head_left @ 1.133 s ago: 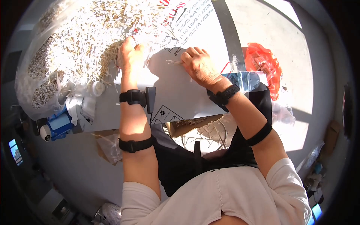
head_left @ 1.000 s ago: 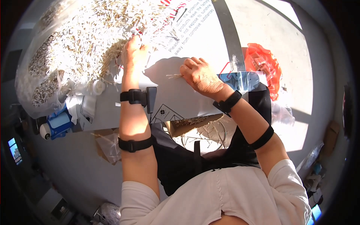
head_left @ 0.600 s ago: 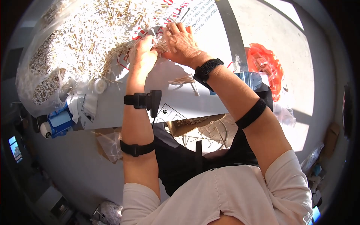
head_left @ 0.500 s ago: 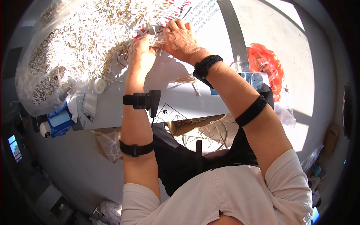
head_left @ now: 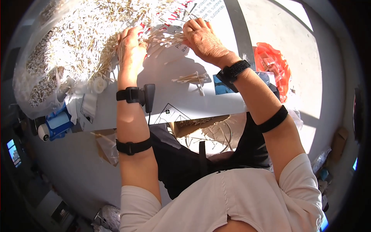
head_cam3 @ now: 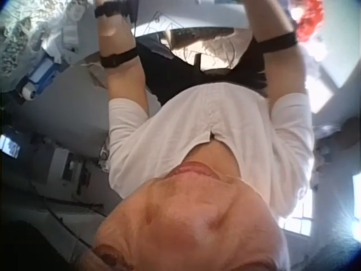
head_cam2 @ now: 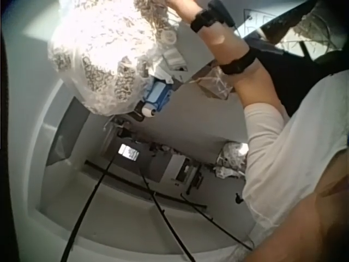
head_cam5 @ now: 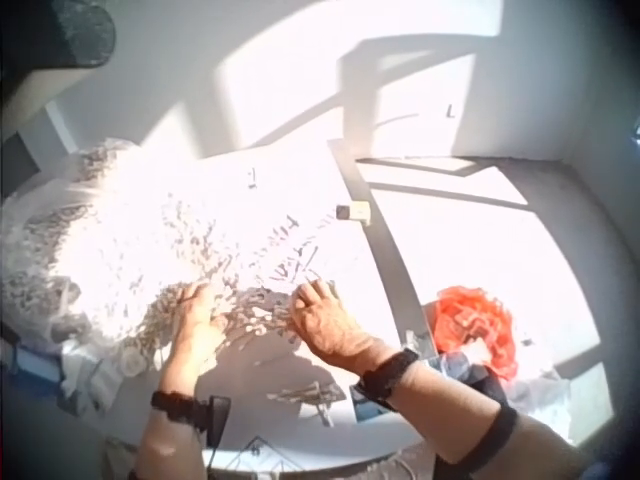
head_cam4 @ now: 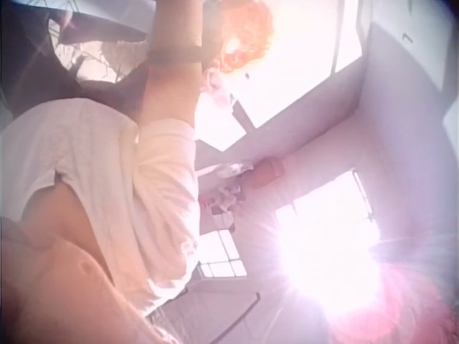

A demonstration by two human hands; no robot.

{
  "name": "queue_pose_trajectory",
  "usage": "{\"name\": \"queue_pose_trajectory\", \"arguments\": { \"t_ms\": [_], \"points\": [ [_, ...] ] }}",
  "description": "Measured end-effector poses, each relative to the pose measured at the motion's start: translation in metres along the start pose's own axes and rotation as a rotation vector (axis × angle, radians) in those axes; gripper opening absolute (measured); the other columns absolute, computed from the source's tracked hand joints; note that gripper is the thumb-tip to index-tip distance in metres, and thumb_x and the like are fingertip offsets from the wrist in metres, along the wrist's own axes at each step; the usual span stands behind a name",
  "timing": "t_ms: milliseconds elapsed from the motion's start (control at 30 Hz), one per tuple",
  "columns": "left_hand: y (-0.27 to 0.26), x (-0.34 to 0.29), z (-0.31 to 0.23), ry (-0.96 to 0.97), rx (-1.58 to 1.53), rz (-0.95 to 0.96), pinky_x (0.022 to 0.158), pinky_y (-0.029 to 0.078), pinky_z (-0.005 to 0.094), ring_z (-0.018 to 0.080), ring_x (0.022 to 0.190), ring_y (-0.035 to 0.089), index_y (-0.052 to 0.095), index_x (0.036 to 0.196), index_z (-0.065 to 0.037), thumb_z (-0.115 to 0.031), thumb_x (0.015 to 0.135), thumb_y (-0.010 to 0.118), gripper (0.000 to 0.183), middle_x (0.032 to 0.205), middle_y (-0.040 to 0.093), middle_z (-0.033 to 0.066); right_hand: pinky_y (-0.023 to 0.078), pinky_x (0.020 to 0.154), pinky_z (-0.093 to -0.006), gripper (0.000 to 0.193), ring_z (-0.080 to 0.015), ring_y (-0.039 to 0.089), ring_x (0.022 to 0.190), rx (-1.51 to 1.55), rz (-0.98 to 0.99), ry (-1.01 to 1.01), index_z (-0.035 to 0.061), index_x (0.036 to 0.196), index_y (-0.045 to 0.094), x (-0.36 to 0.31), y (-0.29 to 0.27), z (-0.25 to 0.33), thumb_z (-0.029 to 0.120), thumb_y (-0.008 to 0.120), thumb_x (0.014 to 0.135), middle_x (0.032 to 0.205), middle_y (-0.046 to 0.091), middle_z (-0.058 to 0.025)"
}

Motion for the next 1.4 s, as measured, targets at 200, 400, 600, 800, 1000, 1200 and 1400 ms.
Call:
{"name": "queue_pose_trajectory", "arguments": {
  "t_ms": [200, 400, 600, 800, 1000, 1200, 1400],
  "points": [
    [-0.02, -0.025, -0.032, 0.086, -0.014, -0.235, 0.097, 0.042, 0.0421, 0.0319, 0.111, 0.053, 0.06, 0.115, -0.009, 0.006, 0.07, 0.066, 0.049, 0.117, 0.06, 0.0126, 0.04, 0.091, -0.0409, 0.038, -0.0268, 0.049, 0.108, -0.041, 0.049, -0.107, 0.0016, 0.115, 0.059, -0.047, -0.006, 0.015, 0.026, 0.066, 0.086, 0.115, 0.053, -0.009],
    [-0.006, -0.063, -0.086, 0.228, -0.218, 0.116, 0.101, 0.041, 0.0398, 0.0319, 0.114, 0.053, 0.061, 0.114, -0.003, -0.002, 0.074, 0.067, 0.041, 0.118, 0.061, 0.0136, 0.04, 0.096, -0.0439, 0.049, -0.0305, 0.048, 0.113, 0.142, -0.082, 0.079, 0.0019, 0.117, 0.055, -0.067, -0.016, 0.011, 0.02, 0.075, 0.076, 0.12, 0.05, -0.0117],
    [0.0, -0.075, -0.077, 0.089, -0.248, 0.146, 0.097, 0.038, 0.0435, 0.0297, 0.114, 0.049, 0.061, 0.114, -0.007, 0.01, 0.064, 0.052, 0.053, 0.118, 0.059, 0.0068, 0.052, 0.061, -0.0391, 0.024, -0.0299, 0.065, 0.066, 0.445, 0.125, 0.47, 0.0046, 0.081, 0.06, -0.112, -0.031, 0.038, 0.025, 0.074, 0.079, 0.069, 0.064, -0.012],
    [0.002, -0.077, -0.081, 0.122, 0.009, 0.174, 0.091, 0.039, 0.0446, 0.0299, 0.105, 0.05, 0.067, 0.094, -0.01, -0.002, 0.072, 0.067, 0.023, 0.102, 0.058, 0.006, 0.054, 0.062, -0.0394, 0.025, -0.0313, 0.067, 0.065, 0.192, 0.22, 0.445, 0.004, 0.074, 0.065, -0.113, -0.018, 0.068, 0.028, 0.065, 0.081, 0.067, 0.066, -0.0148],
    [0.011, -0.08, -0.089, 0.119, -0.06, 0.216, 0.083, 0.039, 0.0443, 0.0293, 0.099, 0.049, 0.063, 0.08, -0.009, -0.007, 0.074, 0.068, 0.008, 0.098, 0.057, 0.0044, 0.052, 0.057, -0.0396, 0.029, -0.0306, 0.066, 0.06, 0.36, 0.113, 0.688, 0.0019, 0.062, 0.063, -0.118, -0.003, 0.059, 0.024, 0.061, 0.082, 0.059, 0.062, -0.0153],
    [0.007, -0.084, -0.099, 0.09, -0.008, 0.205, 0.089, 0.039, 0.0448, 0.0305, 0.11, 0.047, 0.063, 0.101, -0.007, -0.011, 0.072, 0.068, 0.03, 0.113, 0.056, 0.0108, 0.051, 0.061, -0.0396, 0.019, -0.032, 0.065, 0.062, 0.688, -0.019, 0.847, 0.0018, 0.075, 0.064, -0.13, -0.022, 0.036, 0.02, 0.067, 0.082, 0.065, 0.064, -0.0158],
    [0.025, -0.099, -0.141, 0.205, 0.009, 0.289, 0.112, 0.021, 0.0559, 0.0325, 0.143, 0.025, 0.039, 0.141, -0.004, -0.04, 0.079, 0.071, 0.079, 0.151, 0.033, 0.0165, 0.052, 0.073, -0.0376, 0.019, -0.0309, 0.064, 0.077, 0.417, -0.157, 0.684, 0.0073, 0.085, 0.07, -0.105, -0.019, 0.003, 0.024, 0.068, 0.077, 0.082, 0.063, -0.0151]
  ]
}}
Point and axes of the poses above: each hand's wrist, its own x-axis towards the middle knuckle, its own y-axis out of the palm, z = x × y, the point moved 3 cm from there along x, towards the middle knuckle
